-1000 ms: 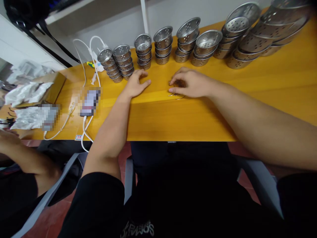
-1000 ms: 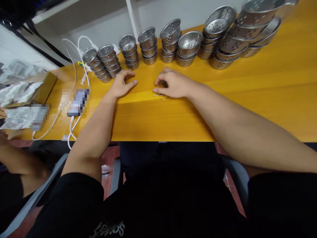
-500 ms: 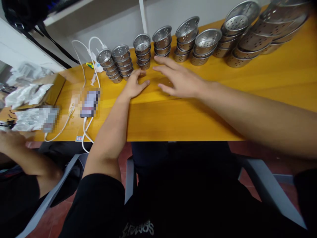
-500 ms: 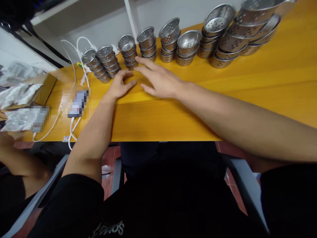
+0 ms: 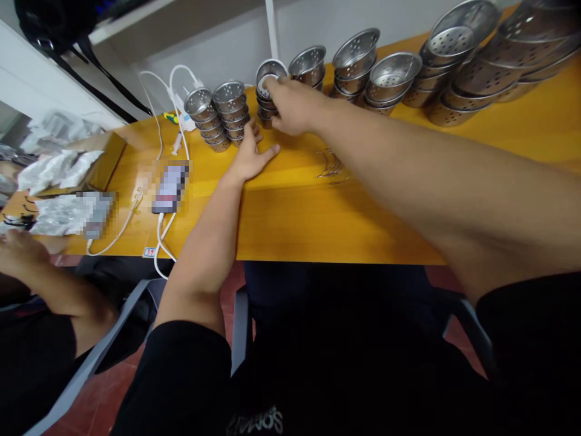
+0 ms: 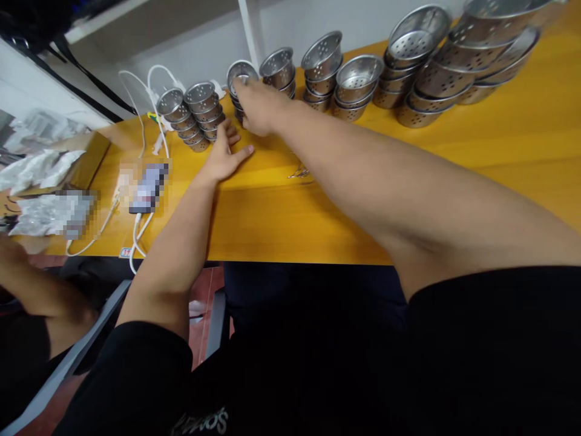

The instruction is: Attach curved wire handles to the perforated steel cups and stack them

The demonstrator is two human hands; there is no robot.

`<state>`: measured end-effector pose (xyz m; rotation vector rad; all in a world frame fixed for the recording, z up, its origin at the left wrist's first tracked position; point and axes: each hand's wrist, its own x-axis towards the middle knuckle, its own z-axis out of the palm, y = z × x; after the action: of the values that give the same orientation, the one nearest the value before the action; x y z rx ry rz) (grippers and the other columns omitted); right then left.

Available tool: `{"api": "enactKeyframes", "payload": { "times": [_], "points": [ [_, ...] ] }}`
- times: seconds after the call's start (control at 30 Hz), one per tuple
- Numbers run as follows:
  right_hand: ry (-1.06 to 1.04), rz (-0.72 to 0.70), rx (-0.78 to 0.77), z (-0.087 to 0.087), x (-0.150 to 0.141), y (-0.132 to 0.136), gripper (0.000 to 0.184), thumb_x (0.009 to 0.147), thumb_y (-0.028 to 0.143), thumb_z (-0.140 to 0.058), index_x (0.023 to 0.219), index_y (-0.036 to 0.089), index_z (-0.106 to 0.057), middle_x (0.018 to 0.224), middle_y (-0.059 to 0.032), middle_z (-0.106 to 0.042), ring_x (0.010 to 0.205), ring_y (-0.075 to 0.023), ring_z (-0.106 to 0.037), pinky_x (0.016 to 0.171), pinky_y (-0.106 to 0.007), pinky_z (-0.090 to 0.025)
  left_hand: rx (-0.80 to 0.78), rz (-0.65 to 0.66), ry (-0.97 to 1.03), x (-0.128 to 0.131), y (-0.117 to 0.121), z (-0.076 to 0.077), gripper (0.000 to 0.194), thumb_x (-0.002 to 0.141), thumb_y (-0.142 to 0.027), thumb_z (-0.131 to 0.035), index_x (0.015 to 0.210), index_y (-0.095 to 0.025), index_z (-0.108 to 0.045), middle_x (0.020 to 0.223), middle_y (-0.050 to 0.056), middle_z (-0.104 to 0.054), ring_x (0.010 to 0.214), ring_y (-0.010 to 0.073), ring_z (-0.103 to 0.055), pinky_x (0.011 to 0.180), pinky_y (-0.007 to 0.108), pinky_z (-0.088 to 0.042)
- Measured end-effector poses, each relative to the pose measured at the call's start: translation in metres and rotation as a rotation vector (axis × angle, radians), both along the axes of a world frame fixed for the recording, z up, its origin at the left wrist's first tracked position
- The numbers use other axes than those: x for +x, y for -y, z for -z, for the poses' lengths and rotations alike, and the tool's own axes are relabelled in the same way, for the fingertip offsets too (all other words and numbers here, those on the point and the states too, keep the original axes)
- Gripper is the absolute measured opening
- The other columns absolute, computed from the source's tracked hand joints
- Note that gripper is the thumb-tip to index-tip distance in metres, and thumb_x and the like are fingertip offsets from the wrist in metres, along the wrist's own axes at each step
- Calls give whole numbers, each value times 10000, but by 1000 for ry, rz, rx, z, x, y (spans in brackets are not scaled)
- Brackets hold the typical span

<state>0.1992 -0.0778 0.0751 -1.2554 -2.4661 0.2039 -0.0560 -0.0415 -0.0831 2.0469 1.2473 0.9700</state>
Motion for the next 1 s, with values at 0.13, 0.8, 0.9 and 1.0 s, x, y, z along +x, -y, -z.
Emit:
{"api": "enactKeyframes", "payload": {
  "times": [0.13,0.8,0.9,1.0],
  "points": [
    [48,-13,4,5,9,0,446,1164,44,-863,1601,31,-775,1766,-348,-739,1588,-516,-784,1398,-685,-611,-59,-17,12,2,-2,3,1363,1004,-672,-1046,2000,-319,-185,2105,311,-374,1966,539,-470,1618,809,-398],
    [-87,-156,-22,52,82,32,309,1266,492,-694,1380,274,-881,1494,-189,-851,1399,-464,-791,1243,-600,-602,43,84,-102,5,0,1,1286,1034,-1007,-702,2030,-324,-257,2101,71,-520,2100,429,-96,1720,754,-251],
    [-124,-127,5,42,71,27,319,1276,460,-633,1405,274,-859,1627,-214,-795,1523,-450,-734,1359,-600,-551,31,54,-25,3,-5,4,1441,909,-795,-917,2020,-233,-192,2156,213,-359,2089,472,-189,1704,729,-333],
    [-135,-134,37,41,52,16,315,1256,421,-617,1452,301,-833,1687,-205,-774,1589,-441,-670,1442,-616,-475,14,57,13,3,-5,3,1412,917,-620,-980,2005,-208,-180,2160,284,-276,2076,494,-240,1699,710,-323]
  ]
}}
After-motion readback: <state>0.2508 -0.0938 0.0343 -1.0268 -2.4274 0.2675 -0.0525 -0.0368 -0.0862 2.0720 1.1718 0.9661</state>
